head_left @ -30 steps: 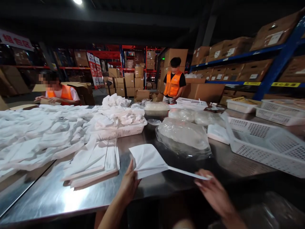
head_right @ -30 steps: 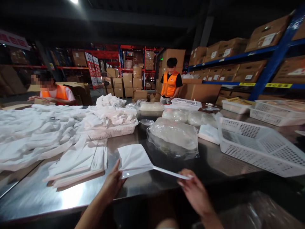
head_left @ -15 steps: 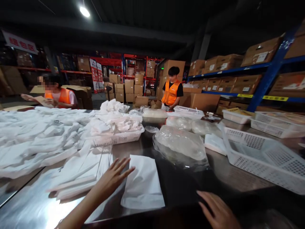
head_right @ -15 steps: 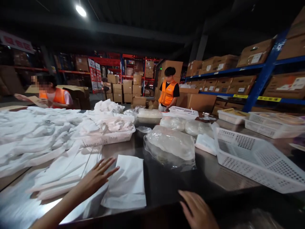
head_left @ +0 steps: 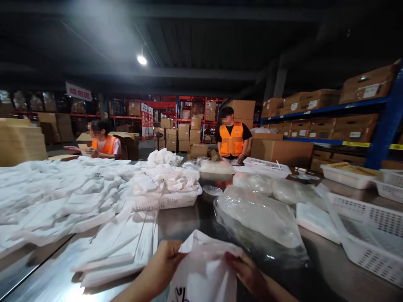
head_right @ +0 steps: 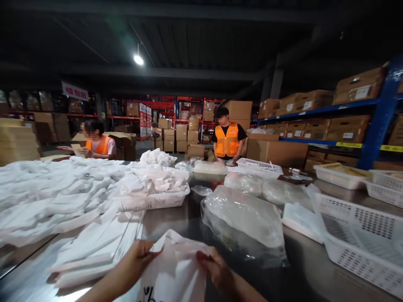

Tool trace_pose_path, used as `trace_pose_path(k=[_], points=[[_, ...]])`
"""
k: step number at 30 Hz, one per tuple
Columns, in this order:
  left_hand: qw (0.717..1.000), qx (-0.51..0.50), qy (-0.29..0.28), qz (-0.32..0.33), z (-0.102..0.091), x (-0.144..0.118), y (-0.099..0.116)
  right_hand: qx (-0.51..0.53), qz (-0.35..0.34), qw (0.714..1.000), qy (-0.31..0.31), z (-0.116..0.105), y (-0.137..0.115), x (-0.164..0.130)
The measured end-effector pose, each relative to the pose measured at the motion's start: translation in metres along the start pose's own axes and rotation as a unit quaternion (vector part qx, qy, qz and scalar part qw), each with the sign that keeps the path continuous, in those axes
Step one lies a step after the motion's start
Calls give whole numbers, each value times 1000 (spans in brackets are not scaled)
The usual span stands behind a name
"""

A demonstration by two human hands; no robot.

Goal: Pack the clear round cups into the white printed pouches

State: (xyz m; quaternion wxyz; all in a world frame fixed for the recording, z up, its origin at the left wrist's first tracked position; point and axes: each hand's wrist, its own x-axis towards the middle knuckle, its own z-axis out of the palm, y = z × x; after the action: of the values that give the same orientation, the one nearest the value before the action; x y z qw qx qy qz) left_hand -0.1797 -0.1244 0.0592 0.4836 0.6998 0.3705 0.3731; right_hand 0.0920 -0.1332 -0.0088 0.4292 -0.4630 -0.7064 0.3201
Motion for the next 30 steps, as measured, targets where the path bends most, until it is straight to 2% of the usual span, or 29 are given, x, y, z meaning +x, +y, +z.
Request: trace_pose_path(k=[2,4,6,8,10,11,13,16,19,22,24,26,27,30], points=[[995,-75,-20,-64,-2,8,12,59,57,997,3,-5,-14,12],[991,-106,-22,-73,-9,17,22,64,69,996,6,-15,-31,28],[996,-75,-34,-26,-18,23,27,33,57,998,-20,-29,-46,44],[993,25,-95,67,-26,28,25,-37,-31,992,-115,-40,-51,57],[957,167,-186,148,-31,33,11,-121,-151,950,-244,-44,-44,65],[930,236,-231,164,-32,35,1,-157,-195,921,-298,-42,-37,67],[881,330,-301,157,-30,38,-22,-209,-235,877,-363,-34,-21,64],[849,358,-362,143,-26,39,-50,-227,-245,864,-376,-18,-3,52],[849,348,-372,140,-26,37,-56,-222,-242,873,-361,-11,4,42],[870,307,-363,130,-30,33,-52,-190,-225,891,-346,-12,7,38],[915,228,-313,109,-29,29,-51,-148,-196,917,-314,-11,11,37],[970,119,-203,66,-25,26,-55,-92,-129,956,-247,-8,16,36],[988,62,-136,40,-22,25,-58,-62,-91,972,-208,-6,17,36],[999,-46,27,-6,-10,29,-67,27,4,995,-91,5,16,40]])
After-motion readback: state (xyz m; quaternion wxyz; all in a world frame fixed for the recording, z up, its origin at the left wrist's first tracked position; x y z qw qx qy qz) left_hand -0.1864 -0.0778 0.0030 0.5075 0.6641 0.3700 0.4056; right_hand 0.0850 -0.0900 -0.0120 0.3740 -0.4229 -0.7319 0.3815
